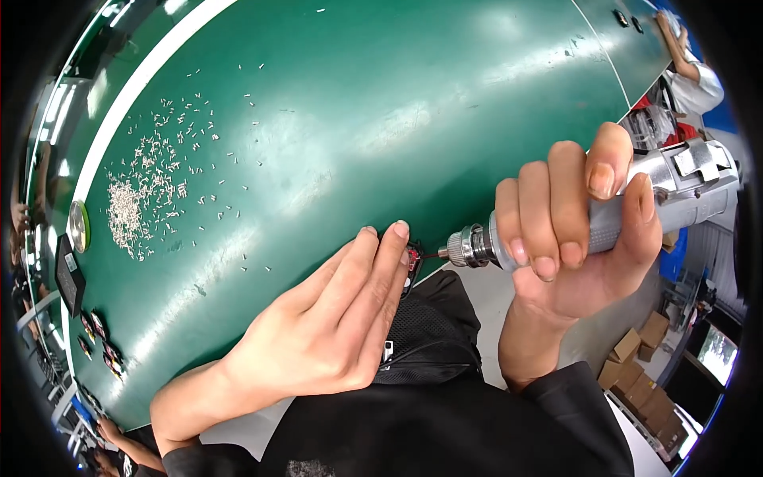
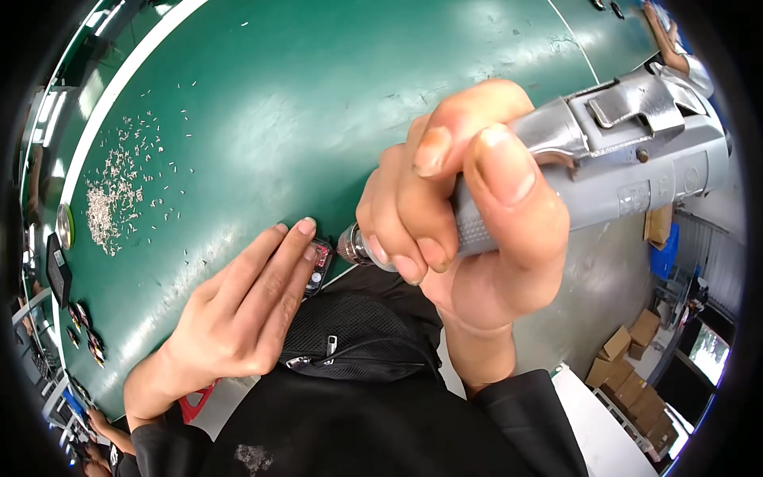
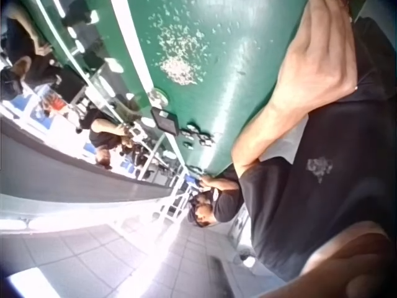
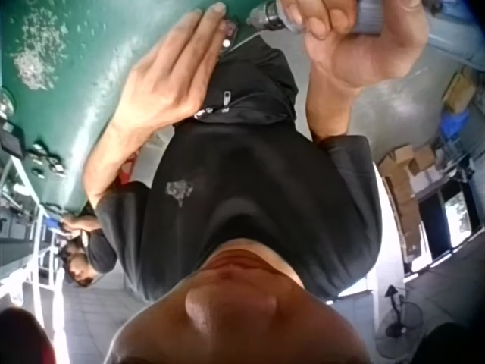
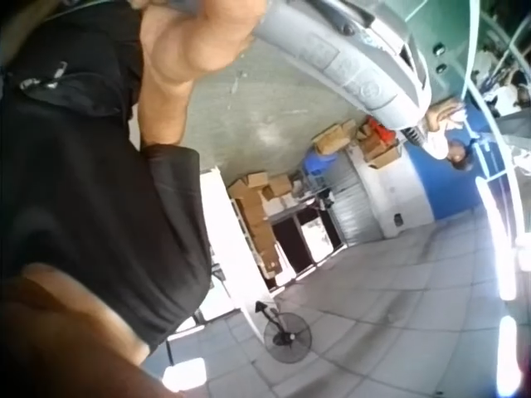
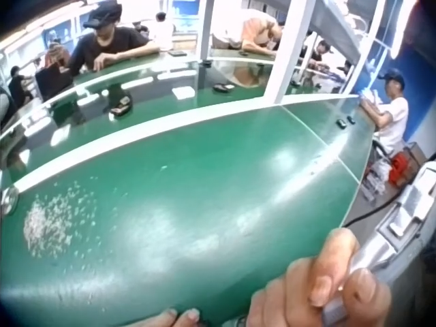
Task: Manually assemble small electronic components into housing units using an electric screwdriver at a factory workbench.
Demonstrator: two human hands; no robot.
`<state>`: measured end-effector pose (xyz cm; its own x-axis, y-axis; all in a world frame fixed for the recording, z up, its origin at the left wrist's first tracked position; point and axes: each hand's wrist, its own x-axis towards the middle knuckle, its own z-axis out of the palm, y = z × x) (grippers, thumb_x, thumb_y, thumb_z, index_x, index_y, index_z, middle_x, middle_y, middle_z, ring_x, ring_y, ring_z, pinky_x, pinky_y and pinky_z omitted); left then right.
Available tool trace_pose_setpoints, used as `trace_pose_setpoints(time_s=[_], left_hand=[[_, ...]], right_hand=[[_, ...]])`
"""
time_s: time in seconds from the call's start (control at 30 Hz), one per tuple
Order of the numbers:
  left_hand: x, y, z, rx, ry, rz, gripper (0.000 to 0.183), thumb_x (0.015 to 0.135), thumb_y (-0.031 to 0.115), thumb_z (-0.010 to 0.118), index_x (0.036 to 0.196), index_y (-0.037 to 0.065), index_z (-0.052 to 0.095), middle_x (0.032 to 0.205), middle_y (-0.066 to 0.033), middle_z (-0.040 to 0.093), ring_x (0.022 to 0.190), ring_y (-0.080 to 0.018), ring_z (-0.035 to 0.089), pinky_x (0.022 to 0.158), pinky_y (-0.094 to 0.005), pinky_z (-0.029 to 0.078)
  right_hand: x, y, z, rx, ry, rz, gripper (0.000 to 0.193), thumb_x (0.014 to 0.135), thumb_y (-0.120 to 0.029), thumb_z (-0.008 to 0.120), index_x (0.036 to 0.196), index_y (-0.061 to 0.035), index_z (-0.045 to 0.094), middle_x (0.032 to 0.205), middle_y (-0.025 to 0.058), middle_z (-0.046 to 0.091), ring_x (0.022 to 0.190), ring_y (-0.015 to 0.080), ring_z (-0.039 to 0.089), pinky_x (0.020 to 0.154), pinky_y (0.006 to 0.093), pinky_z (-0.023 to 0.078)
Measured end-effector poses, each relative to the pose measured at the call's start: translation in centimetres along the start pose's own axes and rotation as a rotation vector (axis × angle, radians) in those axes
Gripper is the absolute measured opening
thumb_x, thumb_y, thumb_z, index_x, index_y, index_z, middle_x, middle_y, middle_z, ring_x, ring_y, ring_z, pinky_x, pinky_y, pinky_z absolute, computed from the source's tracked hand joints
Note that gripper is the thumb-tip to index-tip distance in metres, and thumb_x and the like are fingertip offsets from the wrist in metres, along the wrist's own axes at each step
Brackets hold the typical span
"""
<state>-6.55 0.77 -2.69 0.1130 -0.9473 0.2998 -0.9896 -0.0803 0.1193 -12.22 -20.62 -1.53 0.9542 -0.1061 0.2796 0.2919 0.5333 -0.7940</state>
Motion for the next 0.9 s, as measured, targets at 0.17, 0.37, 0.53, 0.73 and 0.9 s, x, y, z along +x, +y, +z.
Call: trace_pose_setpoints(time_s=[0.17, 0.37, 0.53, 0.73, 0.9], left_hand=[[0.1, 0.0, 0.0, -0.02, -0.02, -0.005, 0.033, 0.064, 0.0, 0.064, 0.095, -0.012, 0.065, 0.108, -0.0226, 0.064, 0.094, -0.0291, 0.063, 0.08, -0.0323, 0.055], [0.0, 0.0, 0.1, -0.034, 0.006, -0.011, 0.032, 0.064, 0.0, 0.064, 0.094, -0.012, 0.066, 0.107, -0.0228, 0.064, 0.094, -0.0296, 0.063, 0.08, -0.0326, 0.055], [-0.2, -0.1, 0.3, 0.017, 0.047, 0.029, 0.032, 0.065, 0.001, 0.064, 0.094, -0.012, 0.066, 0.107, -0.0232, 0.064, 0.093, -0.0304, 0.062, 0.079, -0.0335, 0.056], [-0.3, -0.3, 0.5, -0.012, 0.106, 0.04, 0.03, 0.067, 0.002, 0.065, 0.094, -0.012, 0.065, 0.106, -0.0233, 0.063, 0.094, -0.0313, 0.061, 0.077, -0.0347, 0.055], [-0.8, -0.7, 0.3, -0.037, 0.13, 0.046, 0.028, 0.07, 0.003, 0.064, 0.094, -0.011, 0.064, 0.106, -0.0225, 0.062, 0.097, -0.0296, 0.06, 0.081, -0.0354, 0.054]], right_hand=[[0.0, 0.4, -0.2, 0.005, 0.018, 0.014, 0.023, 0.099, -0.028, 0.037, 0.094, -0.0082, 0.047, 0.058, -0.0007, 0.043, 0.048, 0.0105, 0.045, 0.052, 0.0286, 0.043], [0.4, 0.0, 0.0, -0.057, -0.068, 0.026, 0.021, 0.098, -0.028, 0.041, 0.092, -0.0082, 0.045, 0.057, -0.0004, 0.044, 0.046, 0.01, 0.045, 0.052, 0.0278, 0.044], [0.9, 0.5, 2.0, -0.18, -0.081, 0.005, 0.022, 0.097, -0.028, 0.045, 0.089, -0.0077, 0.043, 0.055, -0.0004, 0.045, 0.04, 0.0088, 0.042, 0.046, 0.0246, 0.041], [1.2, 0.8, 2.9, -0.24, -0.109, -0.044, 0.018, 0.093, -0.019, 0.053, 0.085, -0.0058, 0.043, 0.055, -0.0004, 0.044, 0.04, 0.0082, 0.04, 0.04, 0.0239, 0.037], [1.4, 1.0, 3.4, -0.205, -0.149, -0.025, 0.015, 0.09, -0.014, 0.054, 0.082, -0.0057, 0.044, 0.055, 0.0005, 0.045, 0.039, 0.0085, 0.038, 0.041, 0.0241, 0.037]])
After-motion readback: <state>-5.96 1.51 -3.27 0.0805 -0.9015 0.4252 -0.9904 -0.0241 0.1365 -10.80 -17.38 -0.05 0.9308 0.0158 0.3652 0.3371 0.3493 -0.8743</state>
